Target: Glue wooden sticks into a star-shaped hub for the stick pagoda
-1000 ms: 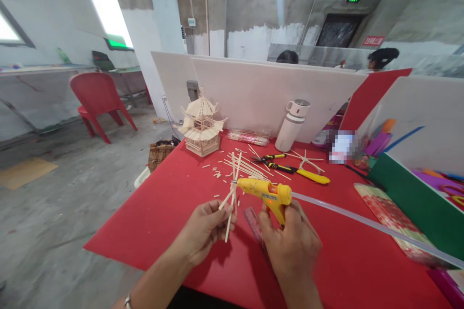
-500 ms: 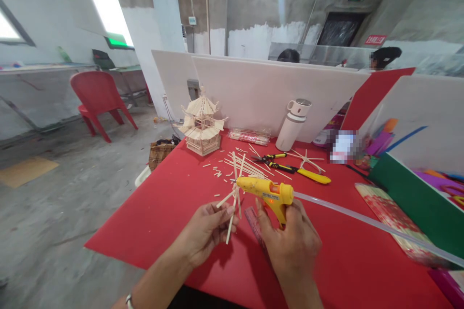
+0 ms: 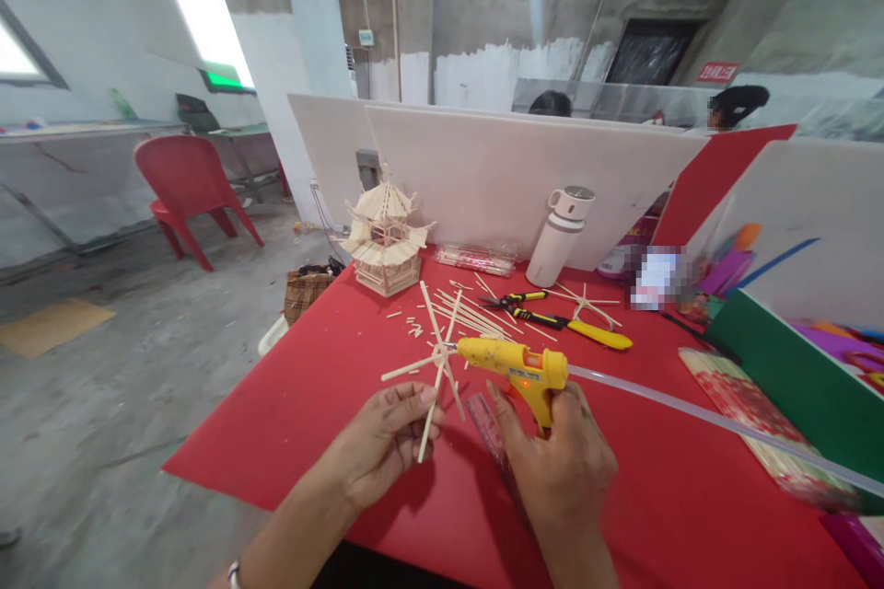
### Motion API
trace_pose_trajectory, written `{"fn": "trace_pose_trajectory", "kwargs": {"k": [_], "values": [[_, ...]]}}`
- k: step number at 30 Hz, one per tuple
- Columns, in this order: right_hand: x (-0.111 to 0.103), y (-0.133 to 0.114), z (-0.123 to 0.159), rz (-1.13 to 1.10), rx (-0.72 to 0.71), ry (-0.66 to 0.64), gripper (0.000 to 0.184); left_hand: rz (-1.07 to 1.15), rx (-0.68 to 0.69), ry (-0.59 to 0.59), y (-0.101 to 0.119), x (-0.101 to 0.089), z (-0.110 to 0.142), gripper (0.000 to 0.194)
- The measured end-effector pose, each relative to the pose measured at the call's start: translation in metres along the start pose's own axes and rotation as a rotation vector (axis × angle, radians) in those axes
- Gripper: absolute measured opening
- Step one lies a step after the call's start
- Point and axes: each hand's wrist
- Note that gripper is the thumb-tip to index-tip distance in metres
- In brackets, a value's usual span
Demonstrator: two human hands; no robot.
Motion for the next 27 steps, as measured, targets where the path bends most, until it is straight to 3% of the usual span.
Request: {"fn": "trace_pose_trajectory", "kwargs": {"k": [5, 14, 22, 27], "values": [[0.001, 0.001, 0.001, 0.003, 0.007, -0.015, 0.047, 0.120, -0.036, 0.041, 0.002, 0.000, 0.001, 0.034], [0.000, 0.003, 0.005, -0.017, 0.089, -0.105, 0.054, 0.051, 0.014, 0.048, 0.008, -0.004, 0.002, 0.040], [0.000, 0.006, 0.006, -0.196, 0.324, -0.312, 0.067, 0.106, 0.032, 0.025, 0.016, -0.008, 0.008, 0.042], [0.000, 0.019, 0.003, -0.327, 0.503, -0.469, 0.075, -0.001, 0.073, 0.088, 0.019, -0.014, 0.009, 0.047]]}}
Point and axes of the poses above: each hand's wrist, its own z-axis away from the middle knuckle, its own x-axis out of the palm, y = z × x, and after that the axes turned 15 degrees about -y, right-handed
